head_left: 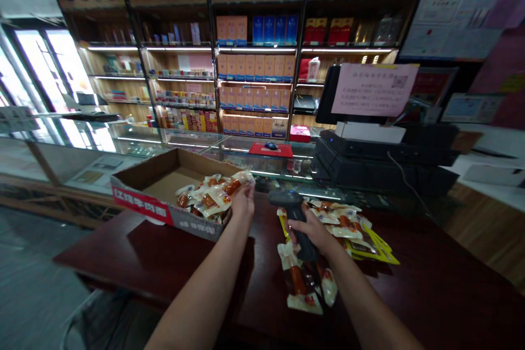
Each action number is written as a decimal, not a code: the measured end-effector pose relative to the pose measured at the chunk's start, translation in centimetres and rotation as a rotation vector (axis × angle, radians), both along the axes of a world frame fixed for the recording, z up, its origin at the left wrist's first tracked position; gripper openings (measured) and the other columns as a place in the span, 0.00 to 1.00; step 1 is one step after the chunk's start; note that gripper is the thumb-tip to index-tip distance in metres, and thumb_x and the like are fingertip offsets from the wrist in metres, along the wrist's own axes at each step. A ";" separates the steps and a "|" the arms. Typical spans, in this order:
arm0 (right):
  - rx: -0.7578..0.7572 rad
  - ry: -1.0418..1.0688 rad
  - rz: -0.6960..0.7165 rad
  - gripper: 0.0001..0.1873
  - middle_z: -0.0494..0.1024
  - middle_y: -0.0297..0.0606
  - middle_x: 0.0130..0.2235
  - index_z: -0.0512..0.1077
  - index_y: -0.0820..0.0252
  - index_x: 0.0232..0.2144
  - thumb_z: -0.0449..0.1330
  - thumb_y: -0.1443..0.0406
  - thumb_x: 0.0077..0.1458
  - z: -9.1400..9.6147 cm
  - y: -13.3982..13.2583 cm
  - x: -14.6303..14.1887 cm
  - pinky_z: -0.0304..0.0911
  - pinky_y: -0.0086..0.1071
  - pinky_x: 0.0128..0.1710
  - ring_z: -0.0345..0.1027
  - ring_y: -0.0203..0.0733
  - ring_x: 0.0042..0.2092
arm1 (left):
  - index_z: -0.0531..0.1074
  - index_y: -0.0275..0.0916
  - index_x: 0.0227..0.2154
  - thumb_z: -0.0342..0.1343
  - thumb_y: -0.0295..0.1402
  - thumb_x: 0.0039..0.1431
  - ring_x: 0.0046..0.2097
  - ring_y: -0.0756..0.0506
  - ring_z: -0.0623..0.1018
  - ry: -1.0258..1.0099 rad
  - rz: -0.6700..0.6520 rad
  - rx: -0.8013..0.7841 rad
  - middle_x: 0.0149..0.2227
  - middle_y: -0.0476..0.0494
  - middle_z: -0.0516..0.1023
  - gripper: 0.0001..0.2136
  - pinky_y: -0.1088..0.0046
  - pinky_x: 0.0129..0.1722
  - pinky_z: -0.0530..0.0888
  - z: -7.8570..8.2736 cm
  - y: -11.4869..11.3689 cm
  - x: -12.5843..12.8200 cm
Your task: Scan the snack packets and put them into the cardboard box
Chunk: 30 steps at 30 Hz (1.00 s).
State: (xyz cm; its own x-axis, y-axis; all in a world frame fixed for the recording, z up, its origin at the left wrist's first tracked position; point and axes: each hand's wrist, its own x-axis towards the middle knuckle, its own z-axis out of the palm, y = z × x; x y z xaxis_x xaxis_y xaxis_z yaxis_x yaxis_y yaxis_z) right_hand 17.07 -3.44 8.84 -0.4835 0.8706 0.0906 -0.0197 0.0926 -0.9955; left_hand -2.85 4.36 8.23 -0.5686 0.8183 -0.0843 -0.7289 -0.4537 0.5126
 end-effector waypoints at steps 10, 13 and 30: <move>0.019 0.048 -0.001 0.16 0.73 0.30 0.19 0.66 0.61 0.28 0.64 0.57 0.40 1.2 0.7 -1.5 0.61 0.27 0.15 0.64 0.33 0.16 | 0.67 0.36 0.40 0.49 0.32 0.58 0.52 0.46 0.72 0.075 -0.203 -0.108 0.50 0.33 0.69 0.09 0.71 0.48 0.72 2.1 0.1 -2.7; 0.001 0.030 -0.059 0.14 0.71 0.30 0.16 0.67 0.61 0.25 0.63 0.57 0.42 0.6 0.4 0.5 0.60 0.26 0.16 0.63 0.33 0.16 | 0.70 0.37 0.35 0.56 0.31 0.52 0.43 0.48 0.76 0.253 -0.304 -0.105 0.42 0.38 0.74 0.07 0.70 0.44 0.73 -0.1 -0.6 -0.9; -0.082 0.305 -0.316 0.16 0.74 0.33 0.23 0.66 0.61 0.29 0.63 0.56 0.43 -6.3 0.3 7.0 0.60 0.28 0.16 0.63 0.33 0.17 | 0.75 0.35 0.27 0.52 0.50 0.51 0.43 0.34 0.77 1.747 -0.413 -0.705 0.39 0.26 0.78 0.21 0.68 0.36 0.68 -5.5 1.4 7.9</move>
State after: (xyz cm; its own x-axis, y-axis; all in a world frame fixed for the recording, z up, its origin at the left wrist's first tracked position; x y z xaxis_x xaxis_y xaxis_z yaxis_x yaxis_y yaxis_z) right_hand 24.07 -3.09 2.57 -0.1540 0.9817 0.1123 -0.2972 0.0623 -0.9528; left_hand 5.06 5.75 2.77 -0.1857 0.9814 -0.0484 0.7247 0.1700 0.6678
